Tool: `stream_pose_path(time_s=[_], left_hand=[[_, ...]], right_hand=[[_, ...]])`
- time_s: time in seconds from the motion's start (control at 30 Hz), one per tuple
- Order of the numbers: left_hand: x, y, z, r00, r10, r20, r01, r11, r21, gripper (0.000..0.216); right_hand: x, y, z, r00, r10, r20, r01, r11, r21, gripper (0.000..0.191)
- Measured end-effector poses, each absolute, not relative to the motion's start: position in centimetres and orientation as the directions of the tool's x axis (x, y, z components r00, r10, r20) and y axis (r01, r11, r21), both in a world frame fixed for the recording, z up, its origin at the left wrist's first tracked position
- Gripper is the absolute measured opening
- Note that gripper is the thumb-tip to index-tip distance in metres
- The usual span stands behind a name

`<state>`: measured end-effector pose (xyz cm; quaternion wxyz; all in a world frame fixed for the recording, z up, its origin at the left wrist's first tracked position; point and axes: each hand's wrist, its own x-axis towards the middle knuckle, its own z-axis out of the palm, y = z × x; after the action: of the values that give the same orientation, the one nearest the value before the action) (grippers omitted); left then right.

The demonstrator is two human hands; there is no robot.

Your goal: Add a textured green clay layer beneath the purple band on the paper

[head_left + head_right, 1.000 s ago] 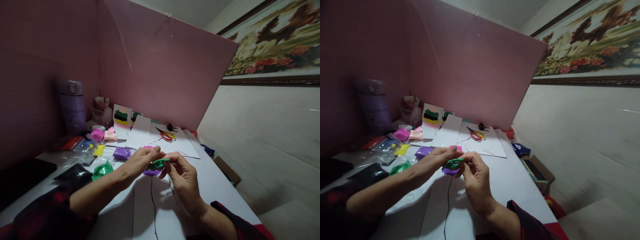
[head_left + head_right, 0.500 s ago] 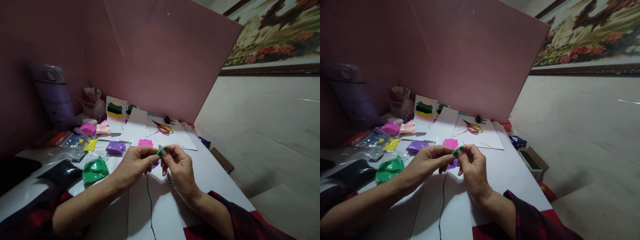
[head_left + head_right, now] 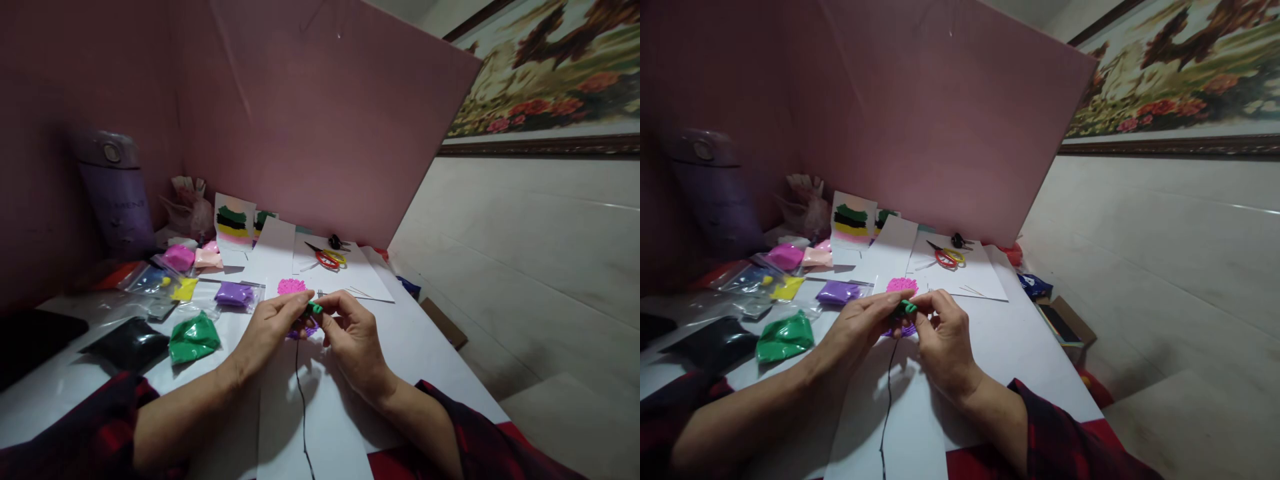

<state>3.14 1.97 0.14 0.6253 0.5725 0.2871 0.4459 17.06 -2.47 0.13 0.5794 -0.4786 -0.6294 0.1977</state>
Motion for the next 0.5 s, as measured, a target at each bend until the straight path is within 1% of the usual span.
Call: stream_pose_path(time_s=[0.07,0.13,0.2,0.3,0.4,0.5], left_hand=[[3.19,1.86,0.31,0.431,0.892,0.136,-0.222,-0.041,0.974,0.030],[3.29,1.71,0.58,0.409,0.906,0.114,-0.219,-0.024,0.975,0.034],[3.43,1.58,0.80,0.380,0.919,0.107,-0.242,-0.013,0.970,0.036],[3.62,1.58,0.89,0.340,0.934,0.107,-0.305,0.002,0.952,0.037],[3.65,1.80,0.90,0.335,0.938,0.089,-0.351,0.036,0.936,0.035],[3.41,2.06,1.04,0.359,0.931,0.073,-0.375,0.072,0.924,0.033]], right_hand=[[17.04,-2.68,0.16,0.041,0.783,0.621,0.488,0.526,-0.697,0.014],[17.00,-2.83,0.19,-0.026,0.760,0.649,0.534,0.560,-0.633,0.017],[16.97,-2.87,0.21,-0.020,0.782,0.623,0.529,0.537,-0.657,0.019],[16.93,-2.81,0.29,0.044,0.806,0.590,0.504,0.492,-0.710,0.024],[16.90,-2.81,0.43,0.046,0.793,0.607,0.516,0.502,-0.694,0.016],[16.88,-2.87,0.54,0.006,0.767,0.641,0.509,0.550,-0.663,0.009]])
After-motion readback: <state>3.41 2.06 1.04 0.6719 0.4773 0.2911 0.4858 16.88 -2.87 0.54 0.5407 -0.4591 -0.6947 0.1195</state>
